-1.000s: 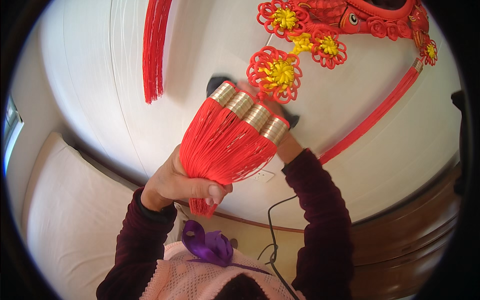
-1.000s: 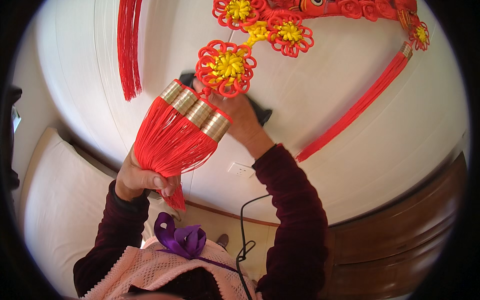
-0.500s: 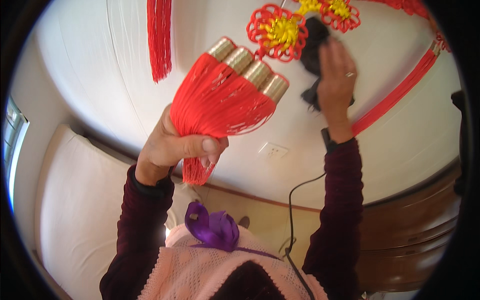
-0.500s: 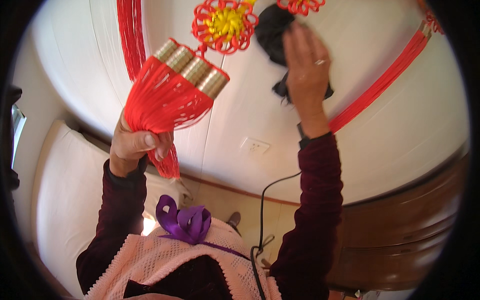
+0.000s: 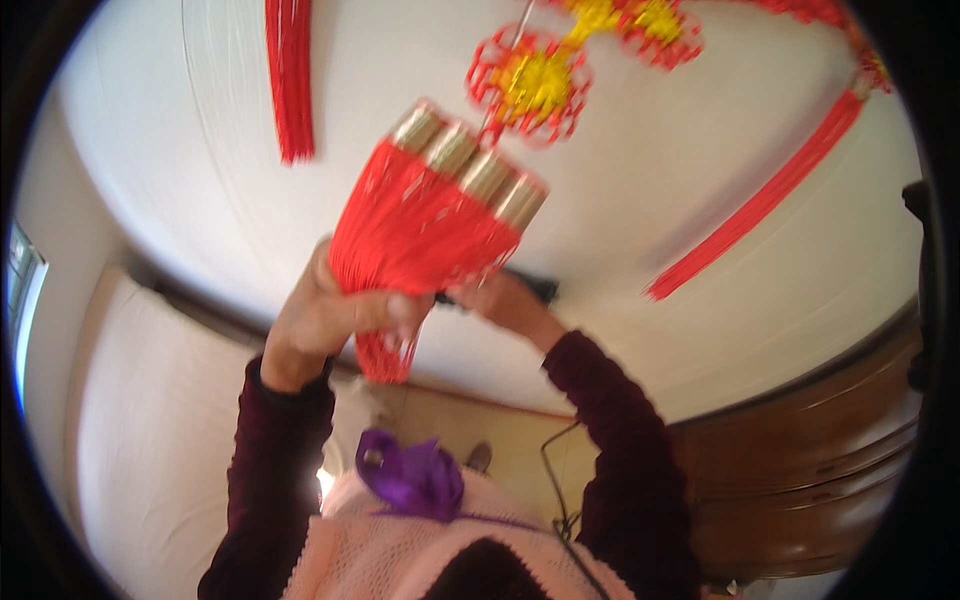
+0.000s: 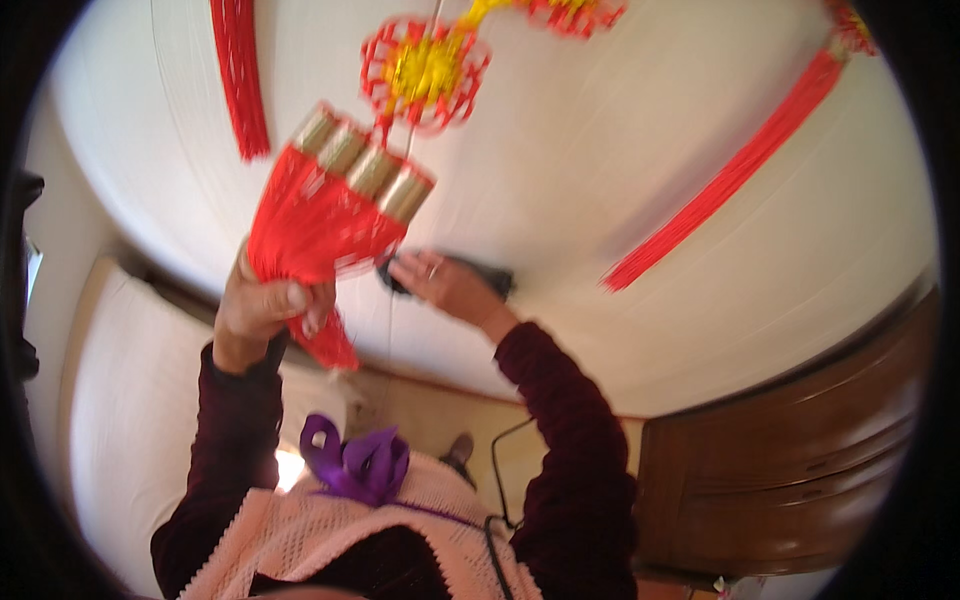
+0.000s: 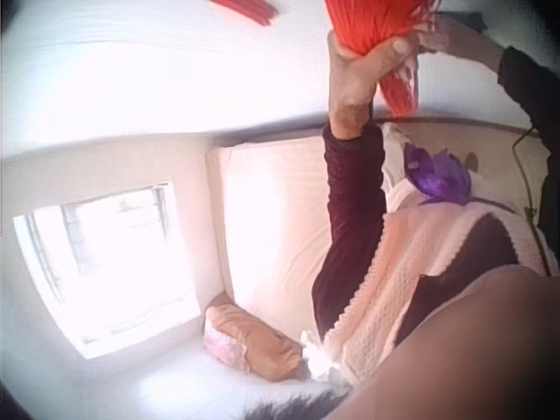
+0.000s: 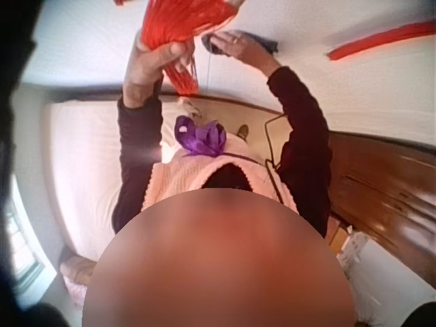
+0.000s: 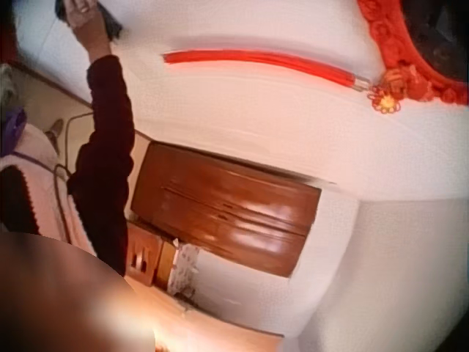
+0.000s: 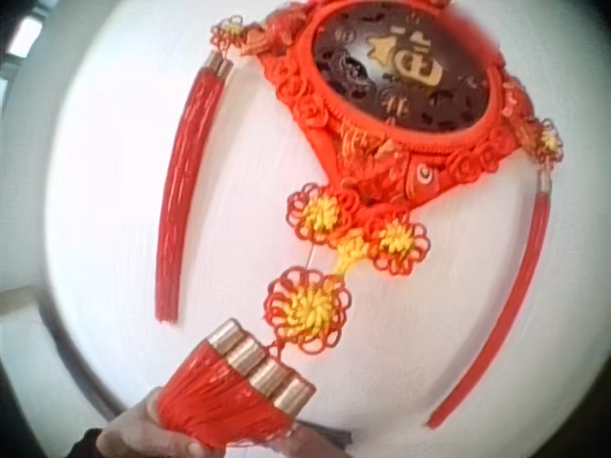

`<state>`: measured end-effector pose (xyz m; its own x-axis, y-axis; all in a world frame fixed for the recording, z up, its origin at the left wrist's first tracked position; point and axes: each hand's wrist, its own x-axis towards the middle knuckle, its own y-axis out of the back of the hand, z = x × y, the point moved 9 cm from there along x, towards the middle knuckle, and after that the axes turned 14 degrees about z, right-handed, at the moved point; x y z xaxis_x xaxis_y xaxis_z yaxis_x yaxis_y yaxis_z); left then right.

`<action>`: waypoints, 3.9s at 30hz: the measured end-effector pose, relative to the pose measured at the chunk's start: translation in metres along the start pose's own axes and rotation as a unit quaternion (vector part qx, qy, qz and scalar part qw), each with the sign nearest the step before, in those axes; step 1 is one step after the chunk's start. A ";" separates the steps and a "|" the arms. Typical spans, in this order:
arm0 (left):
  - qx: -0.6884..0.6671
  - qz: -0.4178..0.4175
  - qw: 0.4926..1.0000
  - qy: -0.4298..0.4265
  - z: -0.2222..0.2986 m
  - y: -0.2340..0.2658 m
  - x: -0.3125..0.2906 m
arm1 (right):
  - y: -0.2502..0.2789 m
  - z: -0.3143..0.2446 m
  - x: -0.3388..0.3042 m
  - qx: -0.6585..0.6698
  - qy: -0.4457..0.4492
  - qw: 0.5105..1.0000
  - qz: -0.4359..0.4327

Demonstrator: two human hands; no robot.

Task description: The person wipes a white wall with a dark cloth, repeatedly lifting and moving a red decorative hanging to clean behind it. The person also wipes the wall near a bed and a wooden dresser, then dips the cloth into a basin of water on a chair.

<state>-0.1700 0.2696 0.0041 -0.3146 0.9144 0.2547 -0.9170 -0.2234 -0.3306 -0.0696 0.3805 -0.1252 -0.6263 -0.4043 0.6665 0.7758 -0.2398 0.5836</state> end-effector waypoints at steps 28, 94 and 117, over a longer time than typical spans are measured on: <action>-0.132 -0.196 0.972 -0.003 0.024 -0.028 -0.027 | 0.209 0.212 0.168 -0.303 -0.136 0.905 0.265; 0.147 0.014 0.989 0.021 -0.045 0.024 0.024 | 0.066 0.060 0.031 -0.224 -0.086 0.964 0.117; 0.212 0.166 0.962 -0.047 -0.085 0.020 0.043 | 0.028 -0.060 -0.074 -0.029 -0.239 0.968 -0.065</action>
<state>-0.1807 0.3333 -0.0689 -0.6104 0.7387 0.2858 -0.7730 -0.6343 -0.0117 0.0030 0.3506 -0.1863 -0.6713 0.0844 0.7364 0.6829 -0.3158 0.6587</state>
